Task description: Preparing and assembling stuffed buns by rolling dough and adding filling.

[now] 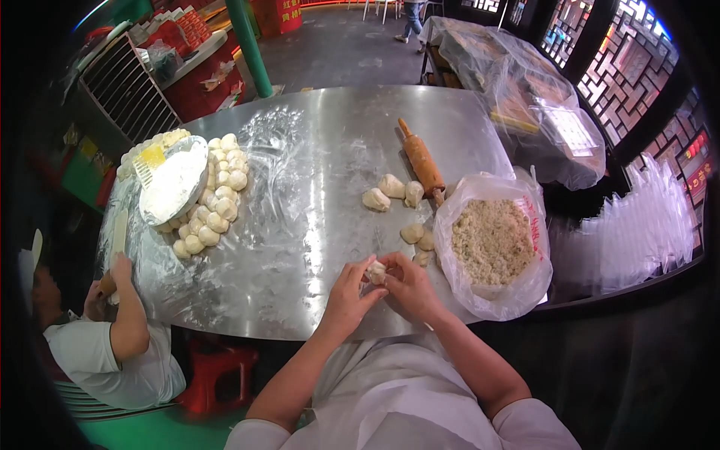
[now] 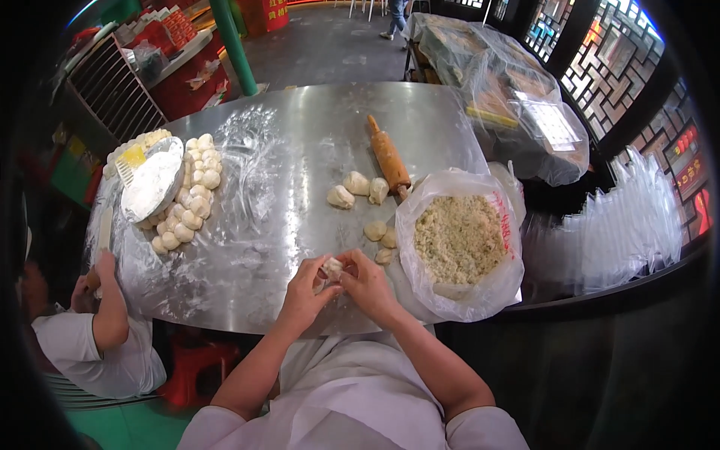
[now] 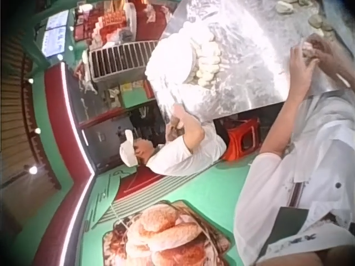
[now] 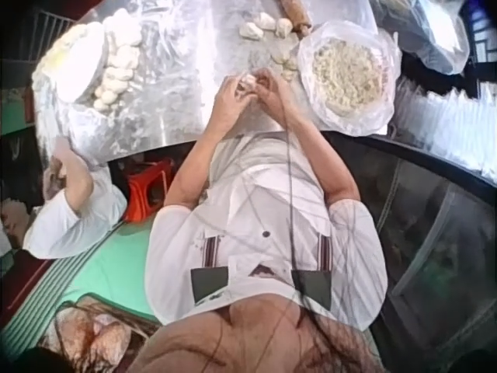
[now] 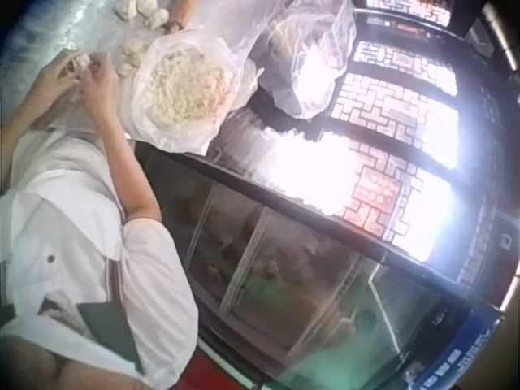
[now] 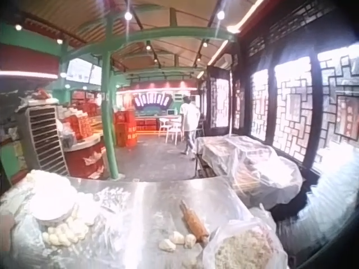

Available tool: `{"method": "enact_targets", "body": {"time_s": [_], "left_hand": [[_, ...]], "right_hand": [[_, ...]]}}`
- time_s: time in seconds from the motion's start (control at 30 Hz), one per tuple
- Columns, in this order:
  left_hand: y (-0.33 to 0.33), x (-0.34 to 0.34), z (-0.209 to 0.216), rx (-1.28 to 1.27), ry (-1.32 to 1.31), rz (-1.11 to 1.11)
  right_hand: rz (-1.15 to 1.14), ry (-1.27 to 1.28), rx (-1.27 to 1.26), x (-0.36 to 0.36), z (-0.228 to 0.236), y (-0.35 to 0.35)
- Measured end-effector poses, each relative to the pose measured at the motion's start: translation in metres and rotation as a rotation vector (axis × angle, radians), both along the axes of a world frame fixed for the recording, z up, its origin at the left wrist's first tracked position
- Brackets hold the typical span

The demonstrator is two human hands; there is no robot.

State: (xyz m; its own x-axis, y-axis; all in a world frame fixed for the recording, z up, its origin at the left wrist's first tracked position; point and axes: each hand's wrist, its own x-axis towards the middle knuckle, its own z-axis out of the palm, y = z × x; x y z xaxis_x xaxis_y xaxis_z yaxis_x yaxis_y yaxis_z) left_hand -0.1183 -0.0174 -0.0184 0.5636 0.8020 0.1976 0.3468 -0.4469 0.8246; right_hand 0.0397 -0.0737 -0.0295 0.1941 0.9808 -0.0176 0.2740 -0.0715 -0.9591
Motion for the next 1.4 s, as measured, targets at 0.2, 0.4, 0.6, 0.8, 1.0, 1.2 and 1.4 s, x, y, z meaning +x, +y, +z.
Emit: {"method": "enact_targets", "body": {"time_s": [0.2, 0.4, 0.6, 0.8, 1.0, 1.2, 1.4], "left_hand": [[0.012, -0.022, -0.001, -0.175, -0.090, 0.003], [0.028, -0.035, -0.005, -0.293, 0.004, 0.069], [0.043, -0.034, -0.032, 0.063, 0.299, -0.017], [0.045, 0.005, -0.028, 0.364, 0.352, -0.096], [0.076, 0.019, -0.060, 0.511, 0.558, -0.121], [0.088, -0.019, -0.035, -0.223, 0.186, -0.139], [0.077, -0.050, 0.004, 0.053, 0.790, -0.187]], "right_hand": [[0.044, 0.581, -0.137, 0.001, 0.012, -0.005], [-0.158, 0.280, -0.137, 0.013, -0.015, -0.015], [-0.140, 0.239, -0.153, 0.012, -0.035, -0.025], [-0.169, 0.245, -0.157, 0.015, -0.040, -0.028], [-0.178, 0.229, -0.146, 0.014, -0.040, -0.026], [-0.180, 0.234, -0.156, 0.013, -0.044, -0.035], [-0.027, -0.414, 0.271, -0.040, -0.032, -0.023]]}}
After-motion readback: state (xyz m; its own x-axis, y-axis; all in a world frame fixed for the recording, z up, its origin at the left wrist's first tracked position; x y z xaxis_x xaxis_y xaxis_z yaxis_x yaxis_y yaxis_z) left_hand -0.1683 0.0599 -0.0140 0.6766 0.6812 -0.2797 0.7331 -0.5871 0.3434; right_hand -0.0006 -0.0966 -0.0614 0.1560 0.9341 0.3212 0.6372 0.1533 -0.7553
